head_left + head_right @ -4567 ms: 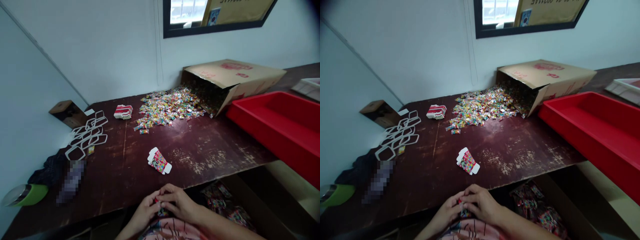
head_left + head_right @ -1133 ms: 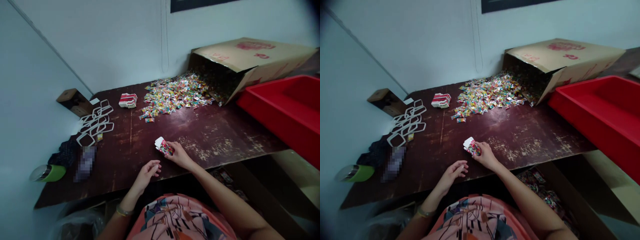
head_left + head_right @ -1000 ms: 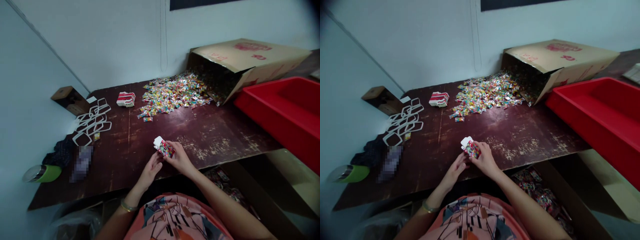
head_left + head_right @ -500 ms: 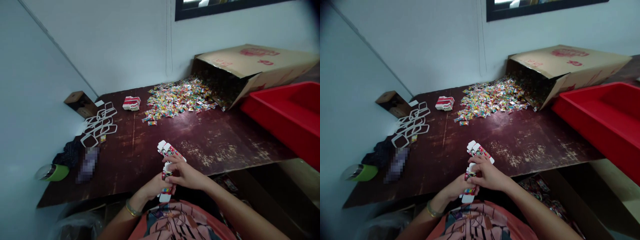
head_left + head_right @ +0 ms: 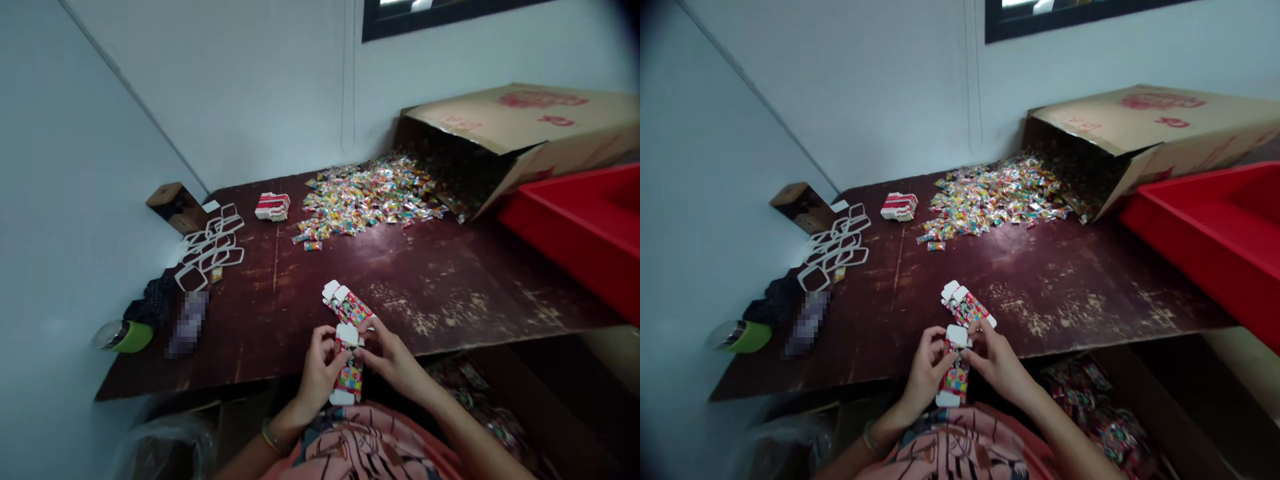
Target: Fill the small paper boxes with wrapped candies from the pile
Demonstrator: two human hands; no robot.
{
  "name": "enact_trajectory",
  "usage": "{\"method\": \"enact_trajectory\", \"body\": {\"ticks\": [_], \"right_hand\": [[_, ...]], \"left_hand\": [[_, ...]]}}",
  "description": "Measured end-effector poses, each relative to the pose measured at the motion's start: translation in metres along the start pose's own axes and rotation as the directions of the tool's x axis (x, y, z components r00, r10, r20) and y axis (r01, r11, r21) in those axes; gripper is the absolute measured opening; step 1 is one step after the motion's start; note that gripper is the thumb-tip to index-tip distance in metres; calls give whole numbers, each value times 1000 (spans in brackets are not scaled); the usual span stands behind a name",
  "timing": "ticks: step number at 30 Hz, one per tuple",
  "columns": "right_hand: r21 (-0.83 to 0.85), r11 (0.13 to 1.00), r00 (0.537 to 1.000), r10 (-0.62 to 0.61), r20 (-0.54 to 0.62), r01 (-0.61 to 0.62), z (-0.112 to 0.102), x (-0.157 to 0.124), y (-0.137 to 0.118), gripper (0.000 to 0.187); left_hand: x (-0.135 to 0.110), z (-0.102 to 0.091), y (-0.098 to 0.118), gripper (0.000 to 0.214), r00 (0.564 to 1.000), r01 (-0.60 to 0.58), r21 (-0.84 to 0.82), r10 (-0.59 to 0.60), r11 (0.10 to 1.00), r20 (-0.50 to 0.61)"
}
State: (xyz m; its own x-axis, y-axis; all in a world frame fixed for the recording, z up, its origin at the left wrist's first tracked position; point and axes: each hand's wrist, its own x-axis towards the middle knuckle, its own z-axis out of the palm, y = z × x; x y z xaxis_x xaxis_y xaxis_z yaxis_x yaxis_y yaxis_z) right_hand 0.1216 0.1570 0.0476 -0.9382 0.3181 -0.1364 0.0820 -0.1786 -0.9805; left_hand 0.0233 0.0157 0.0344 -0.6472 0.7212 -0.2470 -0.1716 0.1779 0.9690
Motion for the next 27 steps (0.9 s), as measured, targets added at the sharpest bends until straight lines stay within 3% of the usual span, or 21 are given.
{"method": "enact_trajectory", "body": {"ticks": [5,8,12,13,15,18,21,24,27], "right_hand": [[387,868,950,274,147,-311,-6,-4,12,34],[411,797,892,345,291,-443,-10,0,18,36],[309,764,804,430,411,-567,-12,13,19,38],[254,794,807,433,402,-553,-12,16,17,38],[113,889,856,384,347,-445,-7,18,10,35],[-123,985,953,148,266,-119,3,13,-5,29],[-269,957,976,-50,211,107,11,5,-14,31],[-297,950,992,-62,111,93,14,2,-10,24],[-304,947,994,-90,64,105,12,4,0,22]], "left_hand": [[-13,-6,9,35,993,-54,154,36,987,115],[-18,-8,15,21,980,-93,229,48,969,192],[-21,-5,23,18,995,-34,197,15,980,98],[-21,-4,25,16,996,25,125,-35,992,79],[-19,-3,27,35,978,190,-84,-182,978,100],[-15,-4,26,52,914,403,-354,-349,844,209],[-12,-8,21,50,899,436,-445,-354,783,257],[-14,-13,15,51,900,428,-451,-326,783,288],[-17,-16,10,61,904,395,-371,-284,840,320]]}}
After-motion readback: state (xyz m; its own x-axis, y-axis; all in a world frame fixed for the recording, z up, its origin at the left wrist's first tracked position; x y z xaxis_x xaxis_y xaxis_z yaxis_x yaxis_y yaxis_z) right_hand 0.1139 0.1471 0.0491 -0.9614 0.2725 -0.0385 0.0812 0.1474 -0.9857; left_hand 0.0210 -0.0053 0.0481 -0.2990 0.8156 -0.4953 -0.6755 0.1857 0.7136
